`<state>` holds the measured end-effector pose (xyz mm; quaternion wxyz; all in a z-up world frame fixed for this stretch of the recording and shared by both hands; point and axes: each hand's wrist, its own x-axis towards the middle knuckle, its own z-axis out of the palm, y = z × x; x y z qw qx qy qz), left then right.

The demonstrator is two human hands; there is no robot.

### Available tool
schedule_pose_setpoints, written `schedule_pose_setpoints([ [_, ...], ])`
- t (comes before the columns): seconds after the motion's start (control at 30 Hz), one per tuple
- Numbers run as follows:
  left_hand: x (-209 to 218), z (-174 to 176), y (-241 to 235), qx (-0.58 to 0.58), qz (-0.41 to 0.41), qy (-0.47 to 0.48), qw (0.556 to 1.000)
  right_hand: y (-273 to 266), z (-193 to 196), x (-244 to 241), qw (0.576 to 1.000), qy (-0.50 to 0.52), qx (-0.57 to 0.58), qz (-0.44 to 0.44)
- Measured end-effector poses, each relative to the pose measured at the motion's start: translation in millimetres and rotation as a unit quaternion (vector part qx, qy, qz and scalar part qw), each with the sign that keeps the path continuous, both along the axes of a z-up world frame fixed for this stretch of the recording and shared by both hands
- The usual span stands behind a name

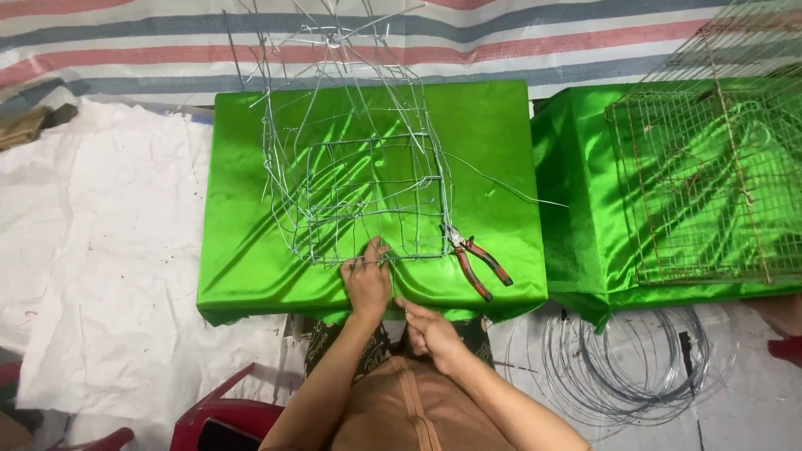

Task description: Assembling a wire cage structure by bending wire and using pliers to secure the joints.

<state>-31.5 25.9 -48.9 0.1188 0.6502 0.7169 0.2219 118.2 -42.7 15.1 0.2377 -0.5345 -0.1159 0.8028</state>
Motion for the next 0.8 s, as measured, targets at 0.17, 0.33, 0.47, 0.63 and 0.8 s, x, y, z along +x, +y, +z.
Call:
schedule_pose_setpoints([
  [0.17,0.2,-3.0,-3.2,-0.012,0.008,-0.006,1.0,16.3,11.3,16.3,0.997,0.065,-0.038,-0.004],
  [0.33,0.8,37.0,-36.6,-0.033,-0.088,-0.059,0.994,27.8,27.2,29.6,0.989,0.112,-0.085,-0.044],
  [0.47,-8.8,14.2,-56.8,0.079,-0.094,-0.056,0.991,30.5,42.1,28.2,0.988,0.117,-0.084,-0.053],
  [0.63,-18.5,3.7,-34.7,0.118,-0.169,-0.051,0.977,24.7,44.3,19.1,0.99,0.099,-0.076,-0.067],
  [0.8,-16.7,-8.7,-28.6,0.151,-0.197,-0.028,0.968,20.0,42.0,9.0,0.991,0.069,-0.069,-0.089],
])
